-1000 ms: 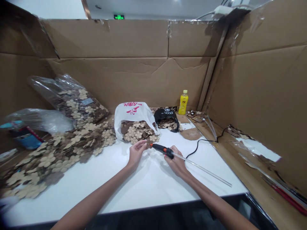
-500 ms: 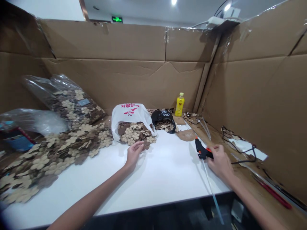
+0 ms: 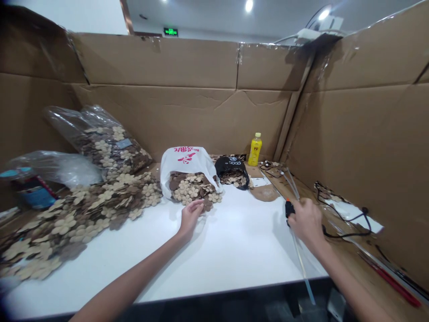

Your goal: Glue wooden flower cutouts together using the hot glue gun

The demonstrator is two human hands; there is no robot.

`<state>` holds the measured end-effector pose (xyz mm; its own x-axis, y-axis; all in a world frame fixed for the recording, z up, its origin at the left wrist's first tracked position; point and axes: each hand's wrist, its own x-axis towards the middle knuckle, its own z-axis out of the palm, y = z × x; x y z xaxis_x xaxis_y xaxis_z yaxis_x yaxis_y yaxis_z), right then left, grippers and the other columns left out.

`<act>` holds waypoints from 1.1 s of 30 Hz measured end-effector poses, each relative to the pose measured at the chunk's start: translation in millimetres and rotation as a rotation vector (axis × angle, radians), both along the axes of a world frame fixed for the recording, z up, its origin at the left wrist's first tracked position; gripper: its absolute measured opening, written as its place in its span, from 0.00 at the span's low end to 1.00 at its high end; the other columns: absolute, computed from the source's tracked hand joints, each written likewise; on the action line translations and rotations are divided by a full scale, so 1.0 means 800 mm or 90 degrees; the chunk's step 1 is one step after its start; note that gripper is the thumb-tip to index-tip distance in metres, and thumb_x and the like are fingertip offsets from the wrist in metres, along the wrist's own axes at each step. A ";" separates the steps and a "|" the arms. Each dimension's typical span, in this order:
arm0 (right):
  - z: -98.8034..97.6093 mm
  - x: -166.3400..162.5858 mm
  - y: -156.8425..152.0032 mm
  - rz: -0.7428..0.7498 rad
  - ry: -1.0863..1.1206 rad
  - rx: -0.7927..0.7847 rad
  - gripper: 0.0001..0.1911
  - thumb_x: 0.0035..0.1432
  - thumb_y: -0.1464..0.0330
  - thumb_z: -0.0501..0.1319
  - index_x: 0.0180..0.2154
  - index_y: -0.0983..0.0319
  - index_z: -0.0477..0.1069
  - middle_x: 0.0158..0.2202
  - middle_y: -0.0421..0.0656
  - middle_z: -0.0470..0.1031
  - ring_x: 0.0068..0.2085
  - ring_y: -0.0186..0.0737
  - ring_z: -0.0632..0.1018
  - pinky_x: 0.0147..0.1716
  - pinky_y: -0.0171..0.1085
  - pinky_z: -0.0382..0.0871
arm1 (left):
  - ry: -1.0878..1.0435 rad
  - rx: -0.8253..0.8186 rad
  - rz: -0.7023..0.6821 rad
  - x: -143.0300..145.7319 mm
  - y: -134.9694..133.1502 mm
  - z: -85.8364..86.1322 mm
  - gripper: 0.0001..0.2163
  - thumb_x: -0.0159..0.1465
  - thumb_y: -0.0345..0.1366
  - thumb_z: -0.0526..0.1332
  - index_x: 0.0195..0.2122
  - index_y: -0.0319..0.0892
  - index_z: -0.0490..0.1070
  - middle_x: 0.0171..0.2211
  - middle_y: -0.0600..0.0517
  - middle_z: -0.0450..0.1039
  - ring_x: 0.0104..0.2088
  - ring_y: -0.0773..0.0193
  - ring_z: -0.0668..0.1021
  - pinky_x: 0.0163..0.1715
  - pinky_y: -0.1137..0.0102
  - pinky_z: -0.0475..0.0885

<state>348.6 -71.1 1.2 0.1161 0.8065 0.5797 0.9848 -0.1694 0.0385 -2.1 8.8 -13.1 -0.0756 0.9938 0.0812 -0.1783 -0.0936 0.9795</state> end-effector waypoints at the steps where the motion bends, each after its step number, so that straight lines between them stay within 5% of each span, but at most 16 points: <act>1: 0.008 -0.021 0.009 0.052 0.037 0.002 0.17 0.45 0.75 0.53 0.40 0.66 0.69 0.38 0.53 0.66 0.37 0.48 0.69 0.35 0.43 0.62 | -0.002 0.003 -0.001 0.000 0.000 0.000 0.13 0.48 0.39 0.64 0.34 0.37 0.72 0.31 0.45 0.75 0.30 0.62 0.76 0.29 0.69 0.70; 7: 0.013 -0.169 0.087 0.376 0.257 -0.152 0.21 0.49 0.76 0.51 0.47 0.64 0.66 0.45 0.49 0.67 0.46 0.42 0.68 0.46 0.39 0.60 | -0.010 0.040 0.049 -0.003 0.002 0.004 0.12 0.48 0.38 0.64 0.33 0.38 0.72 0.31 0.47 0.74 0.32 0.62 0.75 0.31 0.69 0.70; 12: -0.009 -0.245 0.139 0.409 0.236 -0.181 0.18 0.55 0.73 0.51 0.49 0.63 0.65 0.48 0.49 0.67 0.50 0.42 0.66 0.48 0.38 0.57 | -0.014 0.055 0.063 -0.005 0.004 0.001 0.12 0.48 0.38 0.63 0.33 0.38 0.71 0.27 0.49 0.73 0.28 0.65 0.75 0.30 0.70 0.69; 23: -0.024 -0.251 0.143 0.339 0.221 -0.126 0.14 0.57 0.63 0.54 0.44 0.60 0.69 0.46 0.50 0.64 0.47 0.47 0.65 0.45 0.44 0.59 | -0.023 0.039 0.047 -0.003 0.004 0.001 0.13 0.49 0.38 0.63 0.34 0.37 0.70 0.30 0.47 0.74 0.30 0.63 0.76 0.30 0.69 0.70; 33: -0.007 -0.240 0.127 0.447 0.633 0.080 0.13 0.55 0.61 0.54 0.32 0.62 0.71 0.36 0.46 0.68 0.39 0.39 0.71 0.38 0.37 0.67 | -0.021 0.035 0.056 -0.002 0.007 -0.002 0.13 0.48 0.39 0.63 0.33 0.38 0.70 0.30 0.48 0.73 0.29 0.64 0.75 0.29 0.70 0.70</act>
